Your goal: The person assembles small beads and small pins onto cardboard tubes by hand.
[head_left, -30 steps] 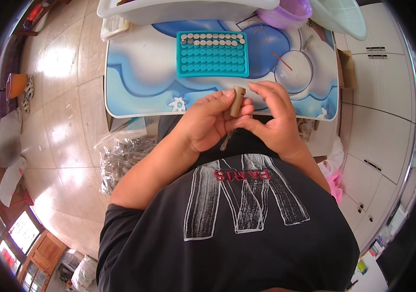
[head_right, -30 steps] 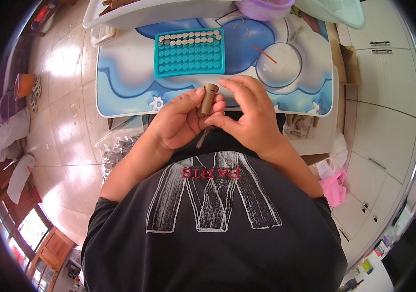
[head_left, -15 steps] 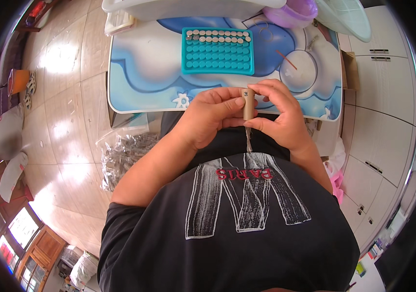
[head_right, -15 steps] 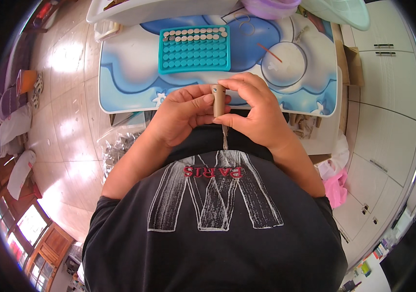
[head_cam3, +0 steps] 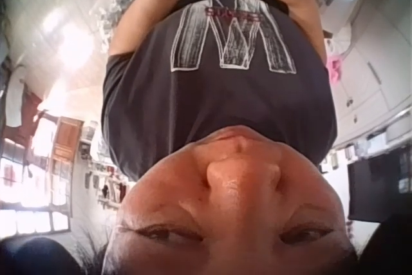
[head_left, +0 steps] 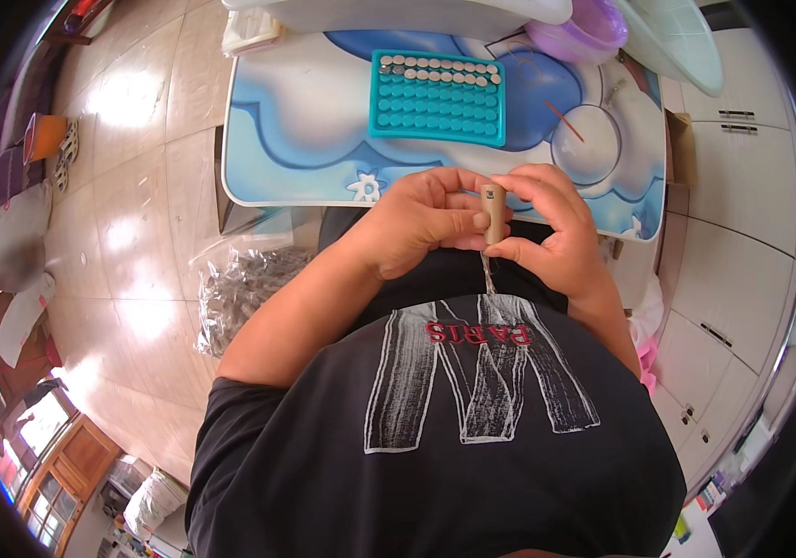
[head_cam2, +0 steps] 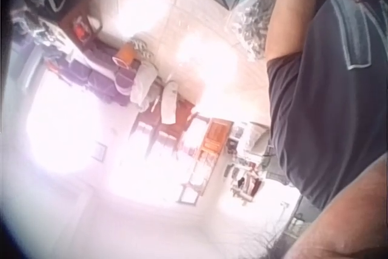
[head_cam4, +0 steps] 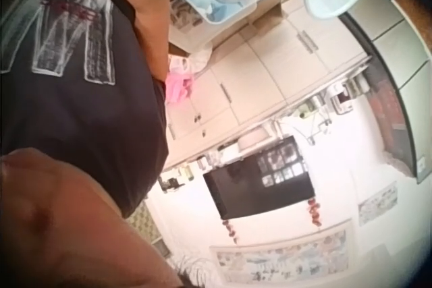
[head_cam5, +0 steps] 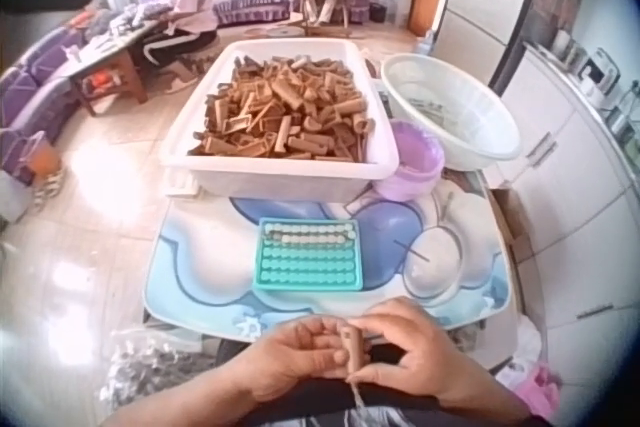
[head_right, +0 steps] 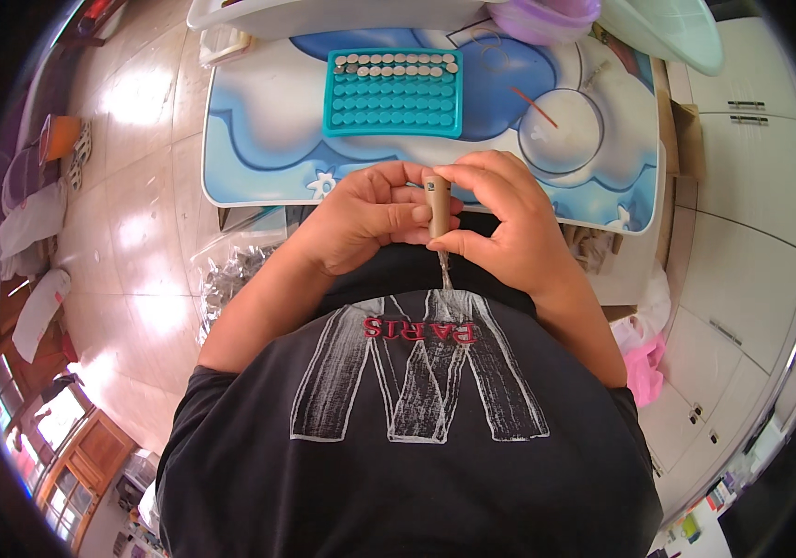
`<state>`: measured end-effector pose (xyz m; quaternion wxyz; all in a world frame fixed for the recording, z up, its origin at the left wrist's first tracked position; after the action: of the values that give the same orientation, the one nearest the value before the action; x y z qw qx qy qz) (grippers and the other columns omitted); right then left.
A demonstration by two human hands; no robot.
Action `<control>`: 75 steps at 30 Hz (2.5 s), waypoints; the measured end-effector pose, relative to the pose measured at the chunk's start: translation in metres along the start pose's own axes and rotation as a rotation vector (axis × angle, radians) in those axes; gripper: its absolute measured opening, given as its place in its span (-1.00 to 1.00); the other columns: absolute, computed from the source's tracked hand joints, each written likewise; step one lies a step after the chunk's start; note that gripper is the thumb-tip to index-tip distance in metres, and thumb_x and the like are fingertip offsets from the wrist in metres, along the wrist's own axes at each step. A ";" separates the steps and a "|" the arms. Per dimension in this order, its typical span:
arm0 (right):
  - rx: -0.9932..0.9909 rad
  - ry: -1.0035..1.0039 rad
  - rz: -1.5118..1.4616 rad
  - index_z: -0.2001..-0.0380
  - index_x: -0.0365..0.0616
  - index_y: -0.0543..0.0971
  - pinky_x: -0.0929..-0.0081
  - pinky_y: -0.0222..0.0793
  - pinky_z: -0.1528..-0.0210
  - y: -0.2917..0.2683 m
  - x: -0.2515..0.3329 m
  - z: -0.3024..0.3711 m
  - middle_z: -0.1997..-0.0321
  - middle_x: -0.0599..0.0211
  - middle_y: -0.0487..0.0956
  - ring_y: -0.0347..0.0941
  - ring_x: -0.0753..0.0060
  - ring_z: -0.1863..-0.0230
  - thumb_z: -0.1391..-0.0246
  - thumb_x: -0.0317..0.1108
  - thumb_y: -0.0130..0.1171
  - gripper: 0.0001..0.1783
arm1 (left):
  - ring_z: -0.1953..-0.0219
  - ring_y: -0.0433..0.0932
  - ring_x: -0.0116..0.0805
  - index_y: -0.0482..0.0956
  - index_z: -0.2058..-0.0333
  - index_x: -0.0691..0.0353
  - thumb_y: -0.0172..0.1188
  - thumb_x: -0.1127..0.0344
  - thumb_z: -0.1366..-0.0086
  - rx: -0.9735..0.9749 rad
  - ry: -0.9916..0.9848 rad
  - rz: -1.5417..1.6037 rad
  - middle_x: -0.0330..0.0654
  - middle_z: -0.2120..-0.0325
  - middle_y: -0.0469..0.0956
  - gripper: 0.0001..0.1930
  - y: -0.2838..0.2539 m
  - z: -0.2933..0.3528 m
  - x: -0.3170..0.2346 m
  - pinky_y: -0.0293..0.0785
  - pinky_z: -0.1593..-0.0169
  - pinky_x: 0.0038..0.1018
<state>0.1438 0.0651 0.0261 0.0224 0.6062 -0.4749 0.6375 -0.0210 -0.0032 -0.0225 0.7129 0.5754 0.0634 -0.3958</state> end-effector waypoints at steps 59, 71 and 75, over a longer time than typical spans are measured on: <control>-0.006 -0.044 0.036 0.20 -0.23 0.47 0.38 0.37 0.13 0.006 -0.005 -0.005 0.19 0.17 0.48 0.44 0.14 0.18 0.41 -0.31 0.45 -0.40 | 0.07 0.52 -0.24 0.28 -0.05 0.39 0.12 0.45 -0.23 -0.023 -0.008 -0.012 0.03 0.13 0.49 -0.58 0.001 -0.002 0.002 0.51 0.01 -0.42; -0.062 -0.052 0.077 0.19 -0.24 0.47 0.36 0.41 0.16 0.008 -0.006 -0.005 0.19 0.14 0.48 0.46 0.12 0.19 0.39 -0.29 0.44 -0.41 | 0.12 0.53 -0.32 0.35 -0.02 0.38 0.07 0.39 -0.28 -0.044 -0.016 0.075 -0.08 0.18 0.50 -0.64 0.002 -0.003 0.002 0.50 0.02 -0.42; -0.078 -0.070 0.085 0.21 -0.25 0.48 0.36 0.42 0.16 0.008 -0.004 -0.005 0.21 0.14 0.48 0.46 0.12 0.21 0.39 -0.27 0.45 -0.41 | 0.16 0.52 -0.37 0.38 0.00 0.36 0.07 0.32 -0.30 -0.044 0.057 0.042 -0.12 0.21 0.51 -0.66 0.002 -0.003 0.009 0.49 0.05 -0.45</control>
<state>0.1358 0.0661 0.0194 0.0021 0.6062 -0.5253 0.5972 -0.0128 -0.0047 -0.0269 0.7314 0.5717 0.0804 -0.3629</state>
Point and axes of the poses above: each hand's wrist, its own z-axis away from the middle knuckle, its own y-axis out of the palm, x = y × z, the point moved 2 cm from there along -z, towards the middle knuckle
